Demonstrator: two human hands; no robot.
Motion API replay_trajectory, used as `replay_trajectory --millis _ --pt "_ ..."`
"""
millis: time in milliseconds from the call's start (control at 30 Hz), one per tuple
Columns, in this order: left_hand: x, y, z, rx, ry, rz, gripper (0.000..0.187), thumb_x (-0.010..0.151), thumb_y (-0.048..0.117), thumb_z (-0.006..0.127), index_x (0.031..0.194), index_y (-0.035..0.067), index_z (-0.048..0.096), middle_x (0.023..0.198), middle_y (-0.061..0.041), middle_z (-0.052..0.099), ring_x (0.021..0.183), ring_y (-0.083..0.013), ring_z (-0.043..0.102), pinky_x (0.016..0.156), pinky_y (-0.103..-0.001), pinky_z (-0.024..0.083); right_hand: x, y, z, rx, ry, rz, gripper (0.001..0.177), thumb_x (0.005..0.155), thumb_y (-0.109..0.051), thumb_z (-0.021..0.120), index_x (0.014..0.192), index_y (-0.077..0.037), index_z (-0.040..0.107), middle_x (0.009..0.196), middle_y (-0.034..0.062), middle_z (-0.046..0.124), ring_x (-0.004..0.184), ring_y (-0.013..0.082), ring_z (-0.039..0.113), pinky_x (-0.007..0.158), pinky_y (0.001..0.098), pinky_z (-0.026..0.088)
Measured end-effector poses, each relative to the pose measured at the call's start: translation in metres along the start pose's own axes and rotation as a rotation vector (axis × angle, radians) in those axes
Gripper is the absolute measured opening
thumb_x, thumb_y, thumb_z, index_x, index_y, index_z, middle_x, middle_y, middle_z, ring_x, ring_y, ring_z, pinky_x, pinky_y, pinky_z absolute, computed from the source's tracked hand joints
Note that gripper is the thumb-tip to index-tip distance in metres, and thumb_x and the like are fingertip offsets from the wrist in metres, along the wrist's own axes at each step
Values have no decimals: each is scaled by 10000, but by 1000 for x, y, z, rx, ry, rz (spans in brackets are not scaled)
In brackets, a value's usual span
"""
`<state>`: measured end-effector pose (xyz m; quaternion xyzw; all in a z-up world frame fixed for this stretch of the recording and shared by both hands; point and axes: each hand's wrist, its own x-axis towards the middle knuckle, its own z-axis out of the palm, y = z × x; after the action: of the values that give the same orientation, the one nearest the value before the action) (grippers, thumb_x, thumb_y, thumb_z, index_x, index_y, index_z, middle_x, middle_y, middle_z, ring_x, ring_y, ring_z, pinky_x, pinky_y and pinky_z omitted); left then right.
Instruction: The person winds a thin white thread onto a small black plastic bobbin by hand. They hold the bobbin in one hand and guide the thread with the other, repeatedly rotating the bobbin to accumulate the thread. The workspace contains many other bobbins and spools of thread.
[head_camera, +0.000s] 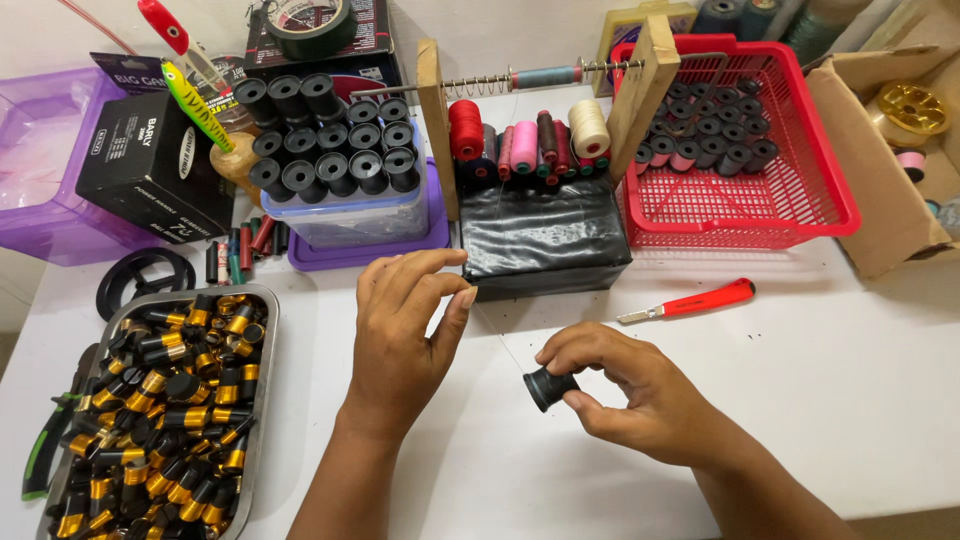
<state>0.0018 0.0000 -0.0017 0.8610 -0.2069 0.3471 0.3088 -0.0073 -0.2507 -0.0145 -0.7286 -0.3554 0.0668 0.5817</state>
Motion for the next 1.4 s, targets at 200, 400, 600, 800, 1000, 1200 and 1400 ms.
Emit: replay_trajectory --millis 200,400,600,800,1000,1200,1400 --pt "-2 -2 6 -15 -15 21 140 1017 192 582 923 93 614 1189 -70 679 1156 -313 641 993 -467 407 -8 -8 -14 277 -73 -77 169 945 -112 588 1111 -90 607 1107 161 658 1007 262 619 881 380 533" --pt "-4 -4 16 -21 -10 72 232 1023 236 547 852 90 600 1146 -71 692 1181 -335 628 990 -476 417 -16 -11 -33 398 5 -191 158 962 -231 586 1075 -120 590 990 192 660 885 266 628 705 373 571" --pt "-6 0 22 -57 -48 88 287 1037 279 497 871 87 632 1212 -84 676 1245 -354 592 1009 -496 434 -17 -9 -43 387 56 -251 177 971 -308 578 1016 -137 587 926 162 662 777 237 628 632 328 558" --pt "-11 11 24 -14 -269 47 242 1014 338 554 943 128 651 1029 3 737 914 -190 683 768 -353 404 -16 -7 -44 617 154 -261 160 976 -208 589 1051 -68 571 962 192 596 642 306 674 483 340 604" --pt "-13 36 17 -160 -700 -469 478 926 435 609 1359 233 588 1176 42 766 883 -185 763 774 -404 545 -17 20 -59 700 347 -200 228 989 -199 642 1124 -26 580 1049 248 596 653 336 681 599 384 626" --pt "-18 46 14 -188 -872 -514 435 937 410 625 1338 247 576 1142 55 782 841 -187 786 761 -369 557 -8 31 -56 633 621 89 238 963 -186 586 1155 -45 576 957 215 634 681 327 660 655 394 574" --pt "-25 46 14 -167 -748 -374 213 971 359 626 1104 198 670 772 -2 784 659 -266 701 619 -388 514 2 37 -54 561 664 180 208 986 -196 555 1151 -70 548 1050 223 661 716 281 652 729 408 574"
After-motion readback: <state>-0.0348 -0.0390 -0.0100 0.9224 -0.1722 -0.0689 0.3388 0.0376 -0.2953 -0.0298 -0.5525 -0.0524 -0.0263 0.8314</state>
